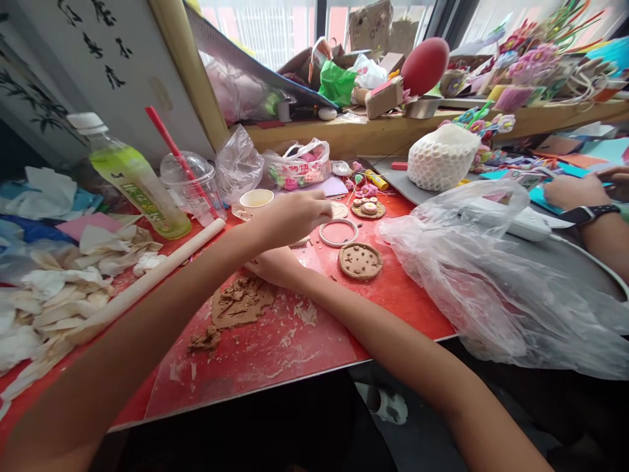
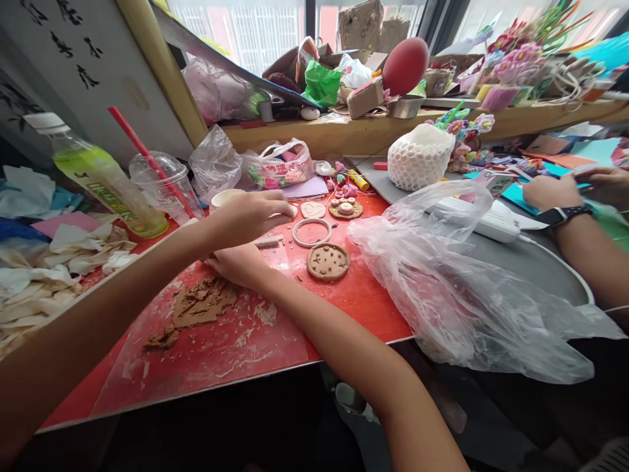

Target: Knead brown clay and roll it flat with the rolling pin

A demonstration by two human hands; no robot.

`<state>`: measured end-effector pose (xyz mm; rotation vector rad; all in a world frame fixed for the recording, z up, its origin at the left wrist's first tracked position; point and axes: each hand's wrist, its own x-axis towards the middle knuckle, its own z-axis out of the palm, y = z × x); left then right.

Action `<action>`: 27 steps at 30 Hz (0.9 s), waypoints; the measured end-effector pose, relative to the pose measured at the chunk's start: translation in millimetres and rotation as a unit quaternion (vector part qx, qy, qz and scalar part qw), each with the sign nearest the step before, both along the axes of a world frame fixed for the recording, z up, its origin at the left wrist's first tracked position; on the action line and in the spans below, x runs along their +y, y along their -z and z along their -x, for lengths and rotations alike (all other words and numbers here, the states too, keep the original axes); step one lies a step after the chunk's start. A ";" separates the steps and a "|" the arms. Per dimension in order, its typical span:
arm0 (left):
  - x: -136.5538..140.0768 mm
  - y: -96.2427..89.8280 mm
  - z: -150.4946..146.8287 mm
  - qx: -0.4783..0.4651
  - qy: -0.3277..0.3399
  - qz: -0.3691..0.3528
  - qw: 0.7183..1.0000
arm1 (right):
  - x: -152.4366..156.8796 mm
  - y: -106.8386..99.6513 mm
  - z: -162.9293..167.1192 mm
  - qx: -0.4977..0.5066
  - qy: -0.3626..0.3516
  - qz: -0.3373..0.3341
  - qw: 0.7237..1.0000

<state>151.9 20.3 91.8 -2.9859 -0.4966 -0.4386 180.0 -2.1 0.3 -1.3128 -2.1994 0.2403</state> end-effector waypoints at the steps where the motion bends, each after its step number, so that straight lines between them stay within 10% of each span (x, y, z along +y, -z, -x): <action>1: -1.3 -1.1 17.1 -0.002 -0.027 -0.014 1.000 | -0.5 0.1 0.2 -0.002 0.001 -0.002 1.000; 11: 15.9 62.0 167.8 -0.114 -0.223 0.089 0.964 | -0.9 1.5 -1.0 0.031 -0.036 0.034 0.998; 27: 6.9 79.6 167.4 -0.128 -0.169 0.119 0.970 | -1.8 6.2 0.7 -0.006 -0.001 -0.007 1.000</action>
